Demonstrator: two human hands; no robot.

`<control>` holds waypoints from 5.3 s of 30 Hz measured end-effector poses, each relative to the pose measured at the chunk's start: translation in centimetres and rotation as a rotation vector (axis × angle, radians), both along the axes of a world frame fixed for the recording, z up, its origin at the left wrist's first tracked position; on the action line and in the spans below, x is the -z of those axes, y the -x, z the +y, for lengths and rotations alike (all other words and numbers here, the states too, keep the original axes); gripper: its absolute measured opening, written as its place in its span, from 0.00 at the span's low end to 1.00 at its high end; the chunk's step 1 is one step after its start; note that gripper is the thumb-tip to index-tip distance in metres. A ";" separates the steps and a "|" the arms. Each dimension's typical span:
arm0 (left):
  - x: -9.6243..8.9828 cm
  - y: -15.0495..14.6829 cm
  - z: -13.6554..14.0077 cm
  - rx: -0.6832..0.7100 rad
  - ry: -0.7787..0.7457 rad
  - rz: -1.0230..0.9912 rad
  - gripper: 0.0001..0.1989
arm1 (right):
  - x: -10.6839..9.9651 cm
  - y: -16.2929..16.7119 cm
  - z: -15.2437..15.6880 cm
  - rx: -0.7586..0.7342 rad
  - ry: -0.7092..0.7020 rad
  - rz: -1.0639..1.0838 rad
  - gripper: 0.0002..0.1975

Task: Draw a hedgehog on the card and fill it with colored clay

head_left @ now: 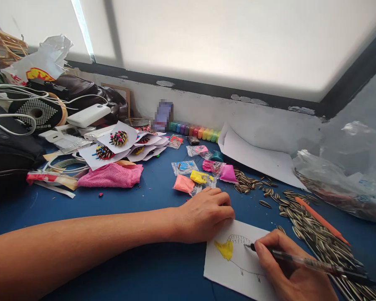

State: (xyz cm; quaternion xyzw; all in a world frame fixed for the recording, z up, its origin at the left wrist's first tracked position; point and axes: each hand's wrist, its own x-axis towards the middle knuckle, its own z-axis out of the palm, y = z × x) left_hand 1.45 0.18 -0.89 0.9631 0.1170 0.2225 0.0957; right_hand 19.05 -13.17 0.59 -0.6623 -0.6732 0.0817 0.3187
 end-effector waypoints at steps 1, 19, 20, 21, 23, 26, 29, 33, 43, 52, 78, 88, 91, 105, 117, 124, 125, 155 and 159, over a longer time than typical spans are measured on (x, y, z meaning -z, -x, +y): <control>0.0 0.0 0.0 0.001 0.000 -0.003 0.10 | 0.0 0.1 0.0 0.013 -0.004 0.010 0.14; 0.0 0.0 -0.1 0.001 0.030 -0.016 0.10 | -0.1 1.4 -0.7 0.204 0.011 0.158 0.14; 0.0 0.0 -0.1 0.001 0.030 -0.015 0.09 | -0.2 1.4 -0.7 0.196 0.017 0.156 0.14; 0.0 0.0 -0.1 0.001 0.032 -0.013 0.09 | -0.2 1.4 -0.7 0.190 0.024 0.151 0.14; -0.1 0.0 -0.1 -0.001 0.039 -0.011 0.09 | -0.2 1.4 -0.7 0.181 0.039 0.138 0.14; -0.1 0.0 -0.1 -0.004 0.046 -0.007 0.10 | -0.1 1.0 -0.7 0.172 0.049 0.114 0.15; -0.1 0.0 -0.1 -0.001 0.048 0.000 0.10 | 0.1 0.3 -0.5 0.118 0.058 0.058 0.15; -0.2 0.0 -0.1 0.007 0.049 0.006 0.10 | 0.1 -0.2 -0.4 0.061 0.054 -0.011 0.14; -0.4 0.1 -0.1 0.017 0.059 0.005 0.10 | -0.2 1.3 -0.7 0.175 0.039 0.092 0.15; -0.4 0.1 -0.2 0.012 0.058 0.013 0.10 | -0.8 1.4 -0.7 0.191 0.022 0.130 0.15; -0.3 0.1 -0.1 0.015 0.036 0.005 0.10 | -0.2 0.8 -0.8 0.192 0.022 0.036 0.14; -0.1 0.1 0.0 0.022 0.027 -0.015 0.09 | -0.5 0.6 -0.7 0.179 0.040 0.075 0.15; -0.1 0.1 0.0 0.021 0.032 -0.007 0.10 | -0.5 -0.1 -0.6 0.164 0.022 0.034 0.16; -0.1 0.1 -0.1 0.017 0.022 -0.020 0.11 | -0.7 1.1 -0.9 0.250 0.063 0.122 0.14; 0.0 0.1 0.1 0.023 0.014 -0.009 0.10 | -0.8 1.3 -0.9 0.253 0.065 0.090 0.15; -0.1 0.1 0.0 0.018 0.023 0.003 0.11 | -0.6 1.1 -0.9 0.242 0.075 0.082 0.14; -0.1 0.1 0.0 0.020 0.023 0.001 0.11 | -0.6 1.1 -0.9 0.246 0.077 0.087 0.14; 0.1 0.1 0.0 0.014 0.003 -0.012 0.11 | -0.6 1.2 -1.0 0.258 0.075 0.058 0.15; 0.0 0.1 0.0 0.015 0.014 -0.010 0.11 | -0.9 0.7 -0.9 0.265 0.061 0.033 0.15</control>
